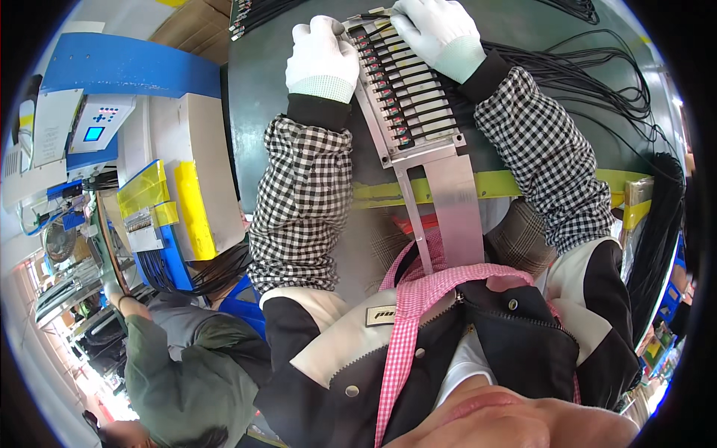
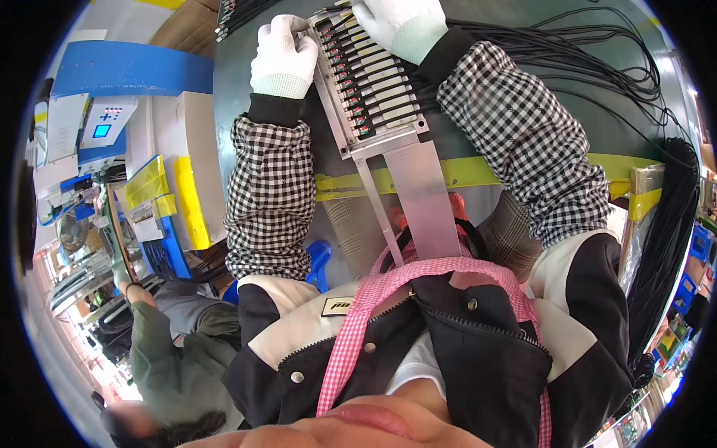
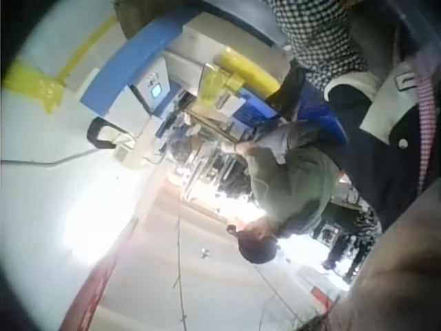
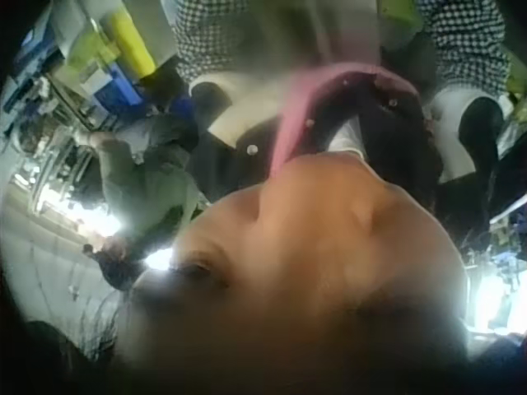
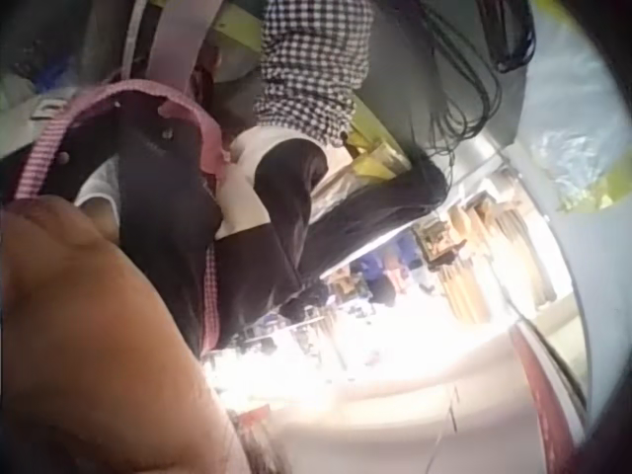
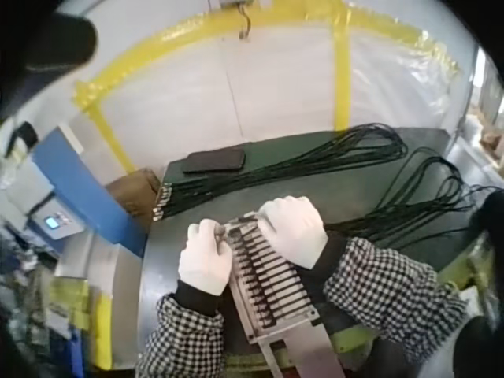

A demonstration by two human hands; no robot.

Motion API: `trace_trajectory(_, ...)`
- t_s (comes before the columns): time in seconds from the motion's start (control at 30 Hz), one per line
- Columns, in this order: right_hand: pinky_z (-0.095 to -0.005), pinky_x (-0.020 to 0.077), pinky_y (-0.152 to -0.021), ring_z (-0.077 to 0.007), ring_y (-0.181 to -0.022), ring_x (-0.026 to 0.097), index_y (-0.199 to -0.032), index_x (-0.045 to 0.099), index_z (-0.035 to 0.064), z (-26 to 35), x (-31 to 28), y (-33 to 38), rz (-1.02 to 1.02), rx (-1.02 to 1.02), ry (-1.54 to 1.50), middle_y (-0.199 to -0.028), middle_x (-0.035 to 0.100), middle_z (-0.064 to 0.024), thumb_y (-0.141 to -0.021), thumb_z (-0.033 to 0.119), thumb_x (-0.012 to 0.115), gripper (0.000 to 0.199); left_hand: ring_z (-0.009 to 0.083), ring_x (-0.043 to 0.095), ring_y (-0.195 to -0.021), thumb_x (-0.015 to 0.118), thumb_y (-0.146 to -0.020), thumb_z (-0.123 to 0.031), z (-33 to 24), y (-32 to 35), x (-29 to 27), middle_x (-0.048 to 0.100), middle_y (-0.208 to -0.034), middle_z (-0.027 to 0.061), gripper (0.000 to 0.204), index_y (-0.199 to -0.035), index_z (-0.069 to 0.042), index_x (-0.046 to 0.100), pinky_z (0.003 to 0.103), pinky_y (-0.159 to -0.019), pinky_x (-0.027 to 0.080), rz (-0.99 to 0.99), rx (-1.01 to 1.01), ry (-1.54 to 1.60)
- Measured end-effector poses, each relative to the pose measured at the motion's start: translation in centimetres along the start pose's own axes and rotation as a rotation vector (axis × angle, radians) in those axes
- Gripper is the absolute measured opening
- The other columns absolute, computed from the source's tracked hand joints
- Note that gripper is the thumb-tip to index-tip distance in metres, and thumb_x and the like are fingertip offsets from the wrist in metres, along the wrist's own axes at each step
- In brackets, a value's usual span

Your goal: Organizing and inserting cables into a test or assembly fixture at a production station.

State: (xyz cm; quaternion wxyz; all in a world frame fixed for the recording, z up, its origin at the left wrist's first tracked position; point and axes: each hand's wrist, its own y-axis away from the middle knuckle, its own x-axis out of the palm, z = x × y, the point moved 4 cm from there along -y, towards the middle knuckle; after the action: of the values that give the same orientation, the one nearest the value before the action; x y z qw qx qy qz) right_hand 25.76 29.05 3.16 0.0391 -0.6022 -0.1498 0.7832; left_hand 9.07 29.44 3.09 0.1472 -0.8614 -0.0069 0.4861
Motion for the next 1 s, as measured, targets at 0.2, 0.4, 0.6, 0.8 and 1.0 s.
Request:
trace_trajectory(0.2, -0.0363, 0.0434, -0.076, -0.027, -0.079, 0.056, -0.084, 0.06, 0.0118, -1.4, 1.5, 0.3, -0.364, -0.278, 0.047, -0.084, 0.06, -0.0062, -0.083, 0.025, 0.056, 0.014, 0.0247, 0.059, -0.085, 0.056, -0.079, -0.009, -1.0, 0.1, 0.0, 0.06, -0.099, 0.0037, 0.028, -0.102, -0.021, 0.066, 0.034, -0.076, 0.052, -0.191, 0.439, -0.135)
trace_trajectory(0.4, -0.0357, 0.0424, -0.078, -0.0268, -0.084, 0.053, -0.083, 0.059, 0.0118, 1.6, -2.5, 2.1, -0.4, -0.34, 0.269, -0.091, 0.058, -0.0055, -0.081, 0.023, 0.057, 0.012, 0.0223, 0.056, -0.087, 0.055, -0.079, -0.008, -0.8, 0.0, 0.4, 0.06, -0.099, -0.0006, 0.032, -0.102, -0.026, 0.069, 0.031, -0.078, 0.051, -0.097, 0.559, -0.29)
trace_trajectory(0.6, -0.0354, 0.0422, -0.078, -0.0269, -0.085, 0.052, -0.082, 0.058, 0.0115, -1.0, 0.3, 1.2, -0.229, -0.279, 0.113, -0.093, 0.057, -0.0053, -0.079, 0.022, 0.058, 0.011, 0.0213, 0.056, -0.086, 0.054, -0.079, -0.007, -1.7, 0.4, 0.1, 0.06, -0.1, -0.0007, 0.032, -0.101, -0.025, 0.069, 0.031, -0.077, 0.052, -0.121, 0.543, -0.317)
trace_trajectory(0.8, -0.0329, 0.0441, -0.08, -0.0238, -0.083, 0.057, -0.093, 0.066, 0.0136, -0.9, -1.2, 0.9, 0.015, 0.023, 0.009, -0.091, 0.061, -0.0028, -0.084, 0.024, 0.057, 0.016, 0.023, 0.057, -0.086, 0.055, -0.076, -0.006, -0.9, 0.5, 0.4, 0.059, -0.103, 0.0021, 0.034, -0.103, -0.023, 0.067, 0.033, -0.075, 0.052, -0.108, 0.473, -0.226)
trace_trajectory(1.0, -0.0329, 0.0457, -0.079, -0.0233, -0.081, 0.06, -0.095, 0.068, 0.0125, -2.4, -0.9, 0.9, -0.037, 0.036, -0.073, -0.09, 0.064, -0.0035, -0.089, 0.032, 0.056, 0.023, 0.0271, 0.059, -0.087, 0.056, -0.074, -0.007, -0.2, 0.1, 0.6, 0.058, -0.104, 0.0073, 0.04, -0.111, -0.021, 0.062, 0.036, -0.074, 0.052, -0.167, 0.3, -0.072)
